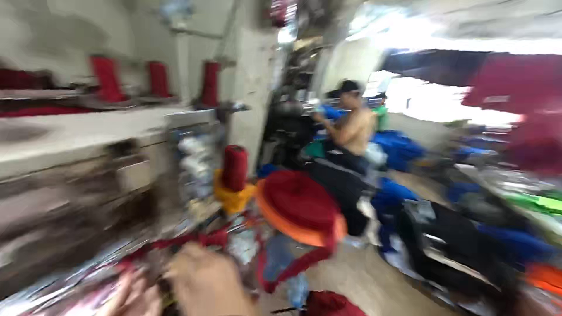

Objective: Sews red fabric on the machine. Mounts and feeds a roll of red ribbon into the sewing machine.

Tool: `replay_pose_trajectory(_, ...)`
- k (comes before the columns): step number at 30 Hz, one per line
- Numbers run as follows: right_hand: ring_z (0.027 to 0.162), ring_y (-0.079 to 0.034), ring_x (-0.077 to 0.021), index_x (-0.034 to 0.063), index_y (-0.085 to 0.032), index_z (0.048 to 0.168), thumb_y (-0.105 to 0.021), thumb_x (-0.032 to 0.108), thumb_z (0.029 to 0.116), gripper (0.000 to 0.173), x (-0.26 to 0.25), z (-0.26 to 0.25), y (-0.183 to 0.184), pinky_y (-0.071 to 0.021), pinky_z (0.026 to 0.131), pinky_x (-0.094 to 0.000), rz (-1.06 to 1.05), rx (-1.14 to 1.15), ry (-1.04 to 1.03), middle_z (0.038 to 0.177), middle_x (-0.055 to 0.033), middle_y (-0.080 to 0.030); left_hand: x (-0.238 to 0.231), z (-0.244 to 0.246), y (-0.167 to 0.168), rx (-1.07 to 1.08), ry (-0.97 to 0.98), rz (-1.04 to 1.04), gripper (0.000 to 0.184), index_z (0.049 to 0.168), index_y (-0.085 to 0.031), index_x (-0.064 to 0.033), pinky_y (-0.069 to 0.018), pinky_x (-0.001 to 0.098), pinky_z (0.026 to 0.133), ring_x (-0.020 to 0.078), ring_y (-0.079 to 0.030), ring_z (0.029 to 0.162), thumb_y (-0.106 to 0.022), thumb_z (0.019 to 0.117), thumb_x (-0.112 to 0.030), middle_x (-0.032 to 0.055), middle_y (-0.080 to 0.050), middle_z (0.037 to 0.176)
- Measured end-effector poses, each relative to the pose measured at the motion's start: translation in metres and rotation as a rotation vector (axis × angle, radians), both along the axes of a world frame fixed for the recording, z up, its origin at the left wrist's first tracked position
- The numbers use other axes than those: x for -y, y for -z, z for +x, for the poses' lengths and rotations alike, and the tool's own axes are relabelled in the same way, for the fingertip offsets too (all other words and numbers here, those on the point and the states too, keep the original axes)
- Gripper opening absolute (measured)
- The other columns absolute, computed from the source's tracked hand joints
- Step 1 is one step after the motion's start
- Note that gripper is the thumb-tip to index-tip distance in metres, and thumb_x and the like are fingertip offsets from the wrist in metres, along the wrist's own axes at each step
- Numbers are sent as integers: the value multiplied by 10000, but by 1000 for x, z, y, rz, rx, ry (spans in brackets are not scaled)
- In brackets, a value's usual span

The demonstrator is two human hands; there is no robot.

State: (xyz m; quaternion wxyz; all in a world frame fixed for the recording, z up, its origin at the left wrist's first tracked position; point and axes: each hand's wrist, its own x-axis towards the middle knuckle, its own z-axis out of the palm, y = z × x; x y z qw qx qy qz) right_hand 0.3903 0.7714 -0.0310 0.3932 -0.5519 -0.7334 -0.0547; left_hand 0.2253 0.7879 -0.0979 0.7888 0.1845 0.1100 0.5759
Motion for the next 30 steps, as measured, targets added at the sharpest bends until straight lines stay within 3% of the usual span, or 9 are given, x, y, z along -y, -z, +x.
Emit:
replay_pose_trajectory(1,767,-722,-162,137,-787,920,-674,142,913,113,-1,2,2,-606,607,-365,-28,-1,-20,922,-31,-738,6,10,-22,-88,-102,-152,286,990,-680,-72,-607,249,739,96,-727,819,-402,1051,-102,21,-748,877)
replay_pose_trajectory(3,773,-719,-172,127,-782,948,-657,164,932,131,-8,4,13,-610,618,-369,-26,3,-78,933,-43,-734,6,14,-34,-44,-155,-358,272,1067,-644,-69,-603,257,669,104,-710,738,-379,1080,-129,22,-720,845)
replay_pose_trajectory(5,763,-719,-208,85,-778,953,-651,145,928,143,-12,4,14,-606,626,-392,-20,25,-104,915,-83,-731,3,12,-27,56,-136,-409,256,1139,-619,-82,-597,268,675,118,-705,766,-376,1078,-133,34,-716,917)
replay_pose_trajectory(7,774,-715,-209,76,-779,965,-640,144,940,157,-12,4,13,-600,650,-383,-47,32,-125,916,-92,-731,1,9,-22,133,-110,-437,235,1137,-625,-66,-611,291,713,150,-717,815,-404,1081,-125,66,-715,953)
replay_pose_trajectory(14,766,-681,-131,88,-773,960,-630,160,946,161,-16,7,13,-568,649,-281,-48,14,-178,888,-56,-713,4,9,-20,209,-131,-465,209,1078,-632,-39,-611,312,753,179,-711,820,-425,1068,-68,95,-699,936)
replay_pose_trajectory(18,755,-679,-116,113,-771,944,-616,190,946,173,-19,5,15,-560,624,-274,-19,19,-170,890,-38,-717,3,9,-20,200,-149,-485,214,1081,-635,-34,-616,322,728,187,-706,789,-425,1071,-75,102,-692,924)
replay_pose_trajectory(27,792,-694,-112,150,-766,948,-571,267,957,227,-31,13,9,-584,648,-313,-101,51,-203,936,-1,-724,4,10,-20,227,-145,-499,201,1081,-635,-40,-612,320,735,186,-708,814,-438,1067,-80,103,-692,948)
replay_pose_trajectory(30,760,-703,-139,169,-772,939,-547,300,961,262,-46,17,7,-583,614,-357,-44,132,-216,916,13,-731,3,10,-21,221,-153,-507,201,1067,-634,-35,-615,315,733,184,-712,803,-437,1067,-77,100,-694,929)
